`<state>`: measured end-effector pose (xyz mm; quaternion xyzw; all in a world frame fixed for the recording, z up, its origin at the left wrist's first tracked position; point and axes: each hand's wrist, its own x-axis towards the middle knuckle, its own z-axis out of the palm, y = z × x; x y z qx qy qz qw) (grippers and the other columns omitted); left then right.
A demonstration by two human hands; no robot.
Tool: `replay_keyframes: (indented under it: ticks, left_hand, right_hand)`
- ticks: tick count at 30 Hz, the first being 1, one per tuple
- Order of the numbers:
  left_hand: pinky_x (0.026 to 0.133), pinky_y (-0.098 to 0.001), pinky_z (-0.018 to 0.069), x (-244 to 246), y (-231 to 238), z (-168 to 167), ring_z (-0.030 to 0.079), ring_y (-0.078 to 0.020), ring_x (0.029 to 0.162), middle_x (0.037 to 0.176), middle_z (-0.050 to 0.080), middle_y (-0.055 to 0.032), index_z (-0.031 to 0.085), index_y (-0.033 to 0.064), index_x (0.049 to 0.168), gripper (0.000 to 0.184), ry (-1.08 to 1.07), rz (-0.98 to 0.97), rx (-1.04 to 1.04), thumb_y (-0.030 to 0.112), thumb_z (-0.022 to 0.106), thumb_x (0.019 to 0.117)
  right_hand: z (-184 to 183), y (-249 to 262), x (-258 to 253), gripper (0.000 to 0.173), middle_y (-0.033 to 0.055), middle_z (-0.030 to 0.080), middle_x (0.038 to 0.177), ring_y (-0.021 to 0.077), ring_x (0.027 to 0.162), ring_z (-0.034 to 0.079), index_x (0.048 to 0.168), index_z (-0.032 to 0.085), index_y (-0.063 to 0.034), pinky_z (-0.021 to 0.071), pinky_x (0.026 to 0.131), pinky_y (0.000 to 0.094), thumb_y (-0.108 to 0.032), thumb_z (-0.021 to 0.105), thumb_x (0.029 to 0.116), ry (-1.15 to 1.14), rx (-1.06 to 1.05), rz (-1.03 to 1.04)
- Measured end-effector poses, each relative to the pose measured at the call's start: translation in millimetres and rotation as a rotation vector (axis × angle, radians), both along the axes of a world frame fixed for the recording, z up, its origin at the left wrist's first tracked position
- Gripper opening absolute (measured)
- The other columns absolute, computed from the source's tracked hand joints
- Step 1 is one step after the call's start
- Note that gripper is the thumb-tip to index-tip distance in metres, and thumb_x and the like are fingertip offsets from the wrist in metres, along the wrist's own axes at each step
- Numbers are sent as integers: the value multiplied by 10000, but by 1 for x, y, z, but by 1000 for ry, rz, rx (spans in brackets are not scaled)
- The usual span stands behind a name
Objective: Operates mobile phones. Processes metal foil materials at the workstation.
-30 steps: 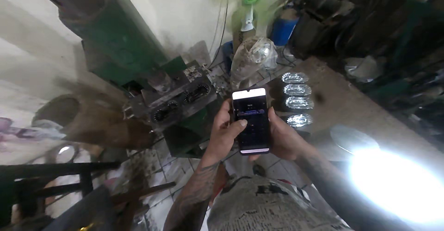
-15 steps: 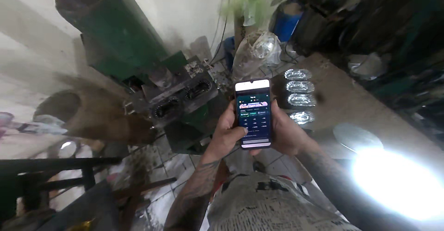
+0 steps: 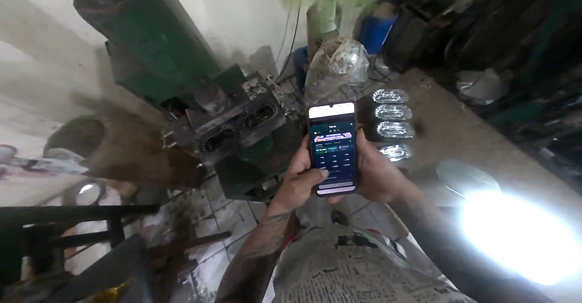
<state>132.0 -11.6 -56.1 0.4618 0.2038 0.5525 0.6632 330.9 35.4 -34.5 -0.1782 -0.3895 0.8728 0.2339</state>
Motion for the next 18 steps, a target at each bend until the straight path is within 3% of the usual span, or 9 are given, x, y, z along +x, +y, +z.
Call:
replay_keyframes:
  ticks: [5, 10, 18]
  left_hand:
    - [935, -429, 590, 4, 1, 3, 687, -212, 1079, 1242, 658, -112, 326, 142, 1525, 531, 26, 30, 31, 79, 483, 1022]
    - [917, -433, 599, 4, -3, 0, 694, -222, 1066, 1246, 655, -109, 274, 157, 1532, 674, 6, -4, -2, 68, 588, 942]
    - [918, -443, 597, 4, -5, 3, 687, -239, 1085, 1277, 634, -124, 234, 158, 1541, 774, 24, -21, -9, 30, 597, 870]
  right_hand:
    - [-1, -1, 2, 775, 179, 662, 1292, 338, 1124, 700, 1445, 502, -191, 649, 805, 503, -741, 188, 997, 17, 8, 3]
    - [0, -4, 4, 786, 178, 666, 1291, 341, 1128, 699, 1438, 516, -191, 647, 814, 506, -747, 183, 994, 0, -4, -4]
    - [2, -6, 7, 780, 176, 671, 1281, 334, 1113, 706, 1438, 511, -185, 652, 800, 494, -742, 188, 997, 2, 15, -13]
